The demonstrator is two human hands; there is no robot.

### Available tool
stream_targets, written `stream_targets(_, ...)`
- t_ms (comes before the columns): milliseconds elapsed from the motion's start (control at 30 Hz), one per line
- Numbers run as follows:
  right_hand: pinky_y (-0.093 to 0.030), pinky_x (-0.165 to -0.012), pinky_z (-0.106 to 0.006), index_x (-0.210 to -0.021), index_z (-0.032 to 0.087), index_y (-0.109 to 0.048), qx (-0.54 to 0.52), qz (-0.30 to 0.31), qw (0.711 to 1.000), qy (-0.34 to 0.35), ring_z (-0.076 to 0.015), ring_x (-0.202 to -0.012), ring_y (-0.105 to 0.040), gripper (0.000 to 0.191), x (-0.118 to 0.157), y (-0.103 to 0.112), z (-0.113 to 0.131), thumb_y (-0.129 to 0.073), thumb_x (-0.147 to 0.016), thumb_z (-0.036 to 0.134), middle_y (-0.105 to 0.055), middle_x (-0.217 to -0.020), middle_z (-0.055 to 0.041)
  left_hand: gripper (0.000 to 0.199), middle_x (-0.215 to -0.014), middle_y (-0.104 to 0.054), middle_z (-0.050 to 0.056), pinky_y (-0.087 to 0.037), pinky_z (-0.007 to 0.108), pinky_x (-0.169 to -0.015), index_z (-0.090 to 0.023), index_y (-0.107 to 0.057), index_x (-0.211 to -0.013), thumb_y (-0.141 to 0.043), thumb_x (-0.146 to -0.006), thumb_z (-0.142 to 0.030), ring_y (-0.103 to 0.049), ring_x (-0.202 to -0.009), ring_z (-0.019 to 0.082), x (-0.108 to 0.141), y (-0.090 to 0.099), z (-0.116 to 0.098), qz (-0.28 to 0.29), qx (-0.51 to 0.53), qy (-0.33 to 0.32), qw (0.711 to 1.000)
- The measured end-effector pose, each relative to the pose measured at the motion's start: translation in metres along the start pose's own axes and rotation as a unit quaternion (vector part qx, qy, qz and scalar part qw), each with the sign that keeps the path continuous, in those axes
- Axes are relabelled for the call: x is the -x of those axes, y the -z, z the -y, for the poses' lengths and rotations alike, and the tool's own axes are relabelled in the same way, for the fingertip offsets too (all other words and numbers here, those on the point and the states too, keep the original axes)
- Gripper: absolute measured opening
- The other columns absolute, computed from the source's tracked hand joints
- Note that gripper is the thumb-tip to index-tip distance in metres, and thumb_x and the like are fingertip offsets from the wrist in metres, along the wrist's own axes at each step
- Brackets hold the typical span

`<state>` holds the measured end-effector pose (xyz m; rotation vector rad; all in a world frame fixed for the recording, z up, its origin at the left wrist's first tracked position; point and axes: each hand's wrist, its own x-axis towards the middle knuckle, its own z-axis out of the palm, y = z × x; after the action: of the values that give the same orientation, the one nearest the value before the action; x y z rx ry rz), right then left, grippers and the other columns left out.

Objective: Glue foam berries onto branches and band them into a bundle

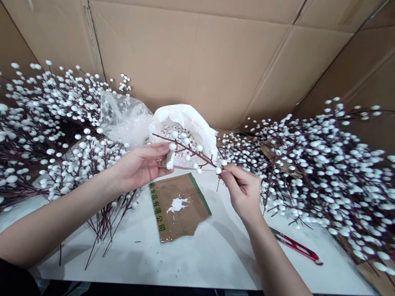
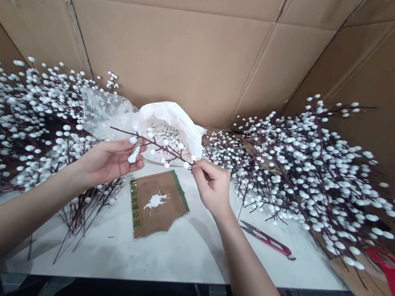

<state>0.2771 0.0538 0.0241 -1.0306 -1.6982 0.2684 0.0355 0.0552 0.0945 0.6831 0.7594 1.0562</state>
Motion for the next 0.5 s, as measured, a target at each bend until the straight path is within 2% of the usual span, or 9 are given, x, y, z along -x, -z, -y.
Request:
stream_targets(367, -0.031, -0.049, -0.024, -0.062, 0.017, -0.057, -0.015, 0.005, 1.000, -0.009, -0.0100, -0.049, -0.042, 0.029, -0.0001, 0.0004, 0.0011, -0.053, -0.088, 0.031, -0.049, -0.053, 0.0026, 0.015, -0.077, -0.065, 0.006, -0.056, 0.027, -0.063, -0.009, -0.068, -0.077, -0.057, -0.085, -0.004, -0.061, -0.064, 0.012, -0.0020, 0.0021, 0.0005, -0.010, 0.002, 0.003, 1.000)
stream_targets(500, -0.032, -0.049, -0.024, -0.062, 0.018, -0.056, -0.020, -0.006, 1.000, -0.018, -0.0107, -0.050, -0.043, 0.030, 0.0001, 0.0001, 0.0001, -0.051, -0.088, 0.031, -0.048, -0.053, 0.0026, 0.017, -0.076, -0.066, 0.006, -0.056, 0.025, -0.063, -0.008, -0.070, -0.084, -0.054, -0.087, -0.004, -0.061, -0.065, 0.012, -0.0004, -0.0002, -0.0012, 0.000, 0.007, 0.009, 1.000)
